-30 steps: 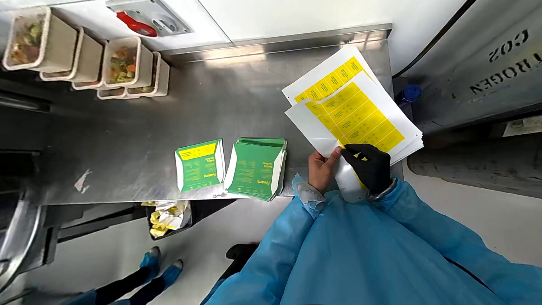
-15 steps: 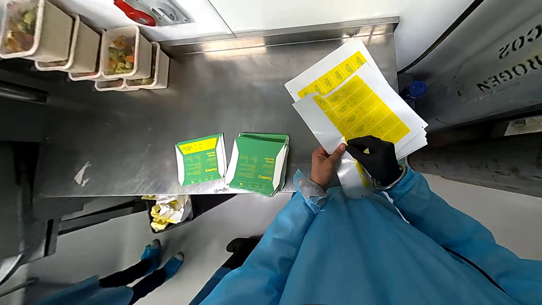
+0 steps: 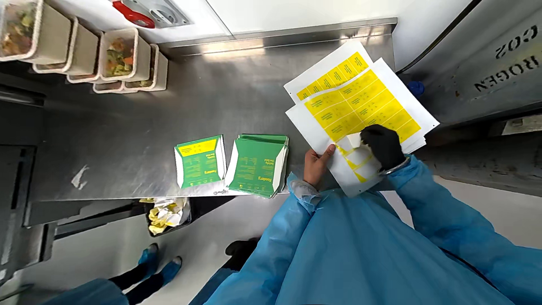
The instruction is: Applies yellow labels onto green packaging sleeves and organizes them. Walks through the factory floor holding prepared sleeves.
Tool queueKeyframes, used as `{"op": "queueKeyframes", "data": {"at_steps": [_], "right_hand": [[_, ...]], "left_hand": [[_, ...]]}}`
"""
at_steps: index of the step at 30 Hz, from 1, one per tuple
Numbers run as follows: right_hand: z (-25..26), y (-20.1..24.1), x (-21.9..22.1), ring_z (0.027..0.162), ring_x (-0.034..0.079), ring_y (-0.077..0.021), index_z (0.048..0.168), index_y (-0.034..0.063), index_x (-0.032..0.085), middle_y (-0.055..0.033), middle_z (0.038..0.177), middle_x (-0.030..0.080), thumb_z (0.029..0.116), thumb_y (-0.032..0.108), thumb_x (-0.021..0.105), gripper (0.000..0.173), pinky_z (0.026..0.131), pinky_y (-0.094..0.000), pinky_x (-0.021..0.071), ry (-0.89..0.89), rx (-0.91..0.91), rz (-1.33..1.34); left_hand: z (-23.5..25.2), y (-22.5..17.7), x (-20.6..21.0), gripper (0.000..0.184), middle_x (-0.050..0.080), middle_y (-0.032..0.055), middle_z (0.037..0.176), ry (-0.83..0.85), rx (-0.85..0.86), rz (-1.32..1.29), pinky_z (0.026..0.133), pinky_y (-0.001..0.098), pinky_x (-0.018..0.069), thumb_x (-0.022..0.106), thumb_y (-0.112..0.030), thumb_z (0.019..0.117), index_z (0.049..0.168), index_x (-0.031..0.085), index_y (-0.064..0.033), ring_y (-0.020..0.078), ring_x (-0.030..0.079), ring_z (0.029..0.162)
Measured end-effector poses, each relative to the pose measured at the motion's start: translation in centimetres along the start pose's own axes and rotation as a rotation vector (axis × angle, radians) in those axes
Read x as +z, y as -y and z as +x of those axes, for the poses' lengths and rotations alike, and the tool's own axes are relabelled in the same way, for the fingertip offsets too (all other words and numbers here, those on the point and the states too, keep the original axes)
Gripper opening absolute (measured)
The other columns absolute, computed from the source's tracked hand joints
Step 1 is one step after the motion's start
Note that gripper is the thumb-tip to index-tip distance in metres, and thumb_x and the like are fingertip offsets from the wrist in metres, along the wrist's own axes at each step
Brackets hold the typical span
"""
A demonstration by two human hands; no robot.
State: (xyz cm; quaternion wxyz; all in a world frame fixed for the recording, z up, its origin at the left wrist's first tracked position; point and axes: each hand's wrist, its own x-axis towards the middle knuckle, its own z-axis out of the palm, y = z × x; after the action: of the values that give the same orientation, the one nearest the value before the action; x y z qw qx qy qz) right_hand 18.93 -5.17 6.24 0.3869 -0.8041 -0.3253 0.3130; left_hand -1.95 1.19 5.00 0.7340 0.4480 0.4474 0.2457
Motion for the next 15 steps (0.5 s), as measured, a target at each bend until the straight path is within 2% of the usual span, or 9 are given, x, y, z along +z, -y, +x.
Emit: {"op": "queueKeyframes", "data": {"at_steps": [3,6,8,10,12,13,15], "right_hand": [[4.1,-1.4,-6.0,0.082,0.07,-0.0254,0.112,0.0004,0.072,-0.0153,0.096,0.073,0.1033,0.027,0.057,0.032,0.078,-0.0499,0.0576,-0.053,0.167,-0.028],[6.1,-1.3,-12.5,0.084,0.069,-0.0264,0.11,-0.0007,0.071,-0.0177,0.097,0.072,0.1029,0.032,0.057,0.036,0.079,-0.051,0.0567,-0.158,0.137,-0.156],[5.9,0.3,-14.8,0.085,0.068,-0.0305,0.109,-0.0017,0.071,-0.0209,0.098,0.071,0.1034,0.031,0.058,0.036,0.081,-0.0555,0.0543,-0.217,0.101,-0.235],[4.9,2.6,-14.8,0.086,0.067,-0.0316,0.109,-0.0005,0.07,-0.021,0.098,0.07,0.1023,0.031,0.058,0.035,0.081,-0.057,0.0529,-0.263,0.11,-0.261],[3.2,4.4,-12.8,0.084,0.068,-0.0294,0.111,0.0019,0.07,-0.0183,0.098,0.071,0.102,0.032,0.058,0.033,0.079,-0.056,0.0544,-0.256,0.101,-0.251],[2.2,4.9,-11.2,0.083,0.069,-0.028,0.111,0.0037,0.07,-0.0162,0.097,0.071,0.1019,0.032,0.058,0.032,0.078,-0.0548,0.0561,-0.243,0.076,-0.243],[0.1,5.7,-7.2,0.083,0.069,-0.0277,0.111,0.0023,0.07,-0.0162,0.097,0.072,0.1016,0.027,0.059,0.029,0.077,-0.0538,0.0568,-0.225,0.013,-0.208]], "left_hand": [[1.9,1.5,-0.6,0.035,0.073,0.0115,0.104,-0.145,-0.031,0.129,0.083,0.0436,0.061,0.067,-0.033,0.1006,0.121,0.066,-0.0056,0.0203,0.072,0.091],[4.5,2.1,-1.1,0.046,0.072,0.0198,0.101,-0.246,-0.137,0.387,0.082,0.06,0.0565,0.069,-0.046,0.0968,0.113,0.07,-0.0036,0.0349,0.071,0.093],[6.3,1.8,-1.7,0.05,0.071,0.0216,0.103,-0.261,-0.261,0.497,0.086,0.0621,0.0532,0.071,-0.051,0.0938,0.109,0.071,-0.0028,0.0384,0.068,0.098],[7.4,0.8,-2.6,0.053,0.071,0.025,0.107,-0.252,-0.337,0.642,0.092,0.0645,0.0507,0.074,-0.051,0.0912,0.108,0.073,-0.0003,0.0421,0.067,0.105],[5.6,-2.8,-3.7,0.073,0.067,0.0302,0.116,-0.143,-0.42,0.944,0.097,0.0672,0.0486,0.064,-0.064,0.0923,0.116,0.068,0.0048,0.0467,0.064,0.115],[3.9,-4.7,-4.2,0.078,0.066,0.0319,0.116,-0.087,-0.432,1.08,0.096,0.0685,0.0486,0.056,-0.068,0.0949,0.114,0.067,0.007,0.0485,0.063,0.116],[0.4,-7.4,-5.4,0.07,0.068,0.0308,0.104,-0.063,-0.305,1.188,0.087,0.0692,0.0516,0.048,-0.062,0.1022,0.106,0.069,0.0054,0.0495,0.066,0.104]]}}
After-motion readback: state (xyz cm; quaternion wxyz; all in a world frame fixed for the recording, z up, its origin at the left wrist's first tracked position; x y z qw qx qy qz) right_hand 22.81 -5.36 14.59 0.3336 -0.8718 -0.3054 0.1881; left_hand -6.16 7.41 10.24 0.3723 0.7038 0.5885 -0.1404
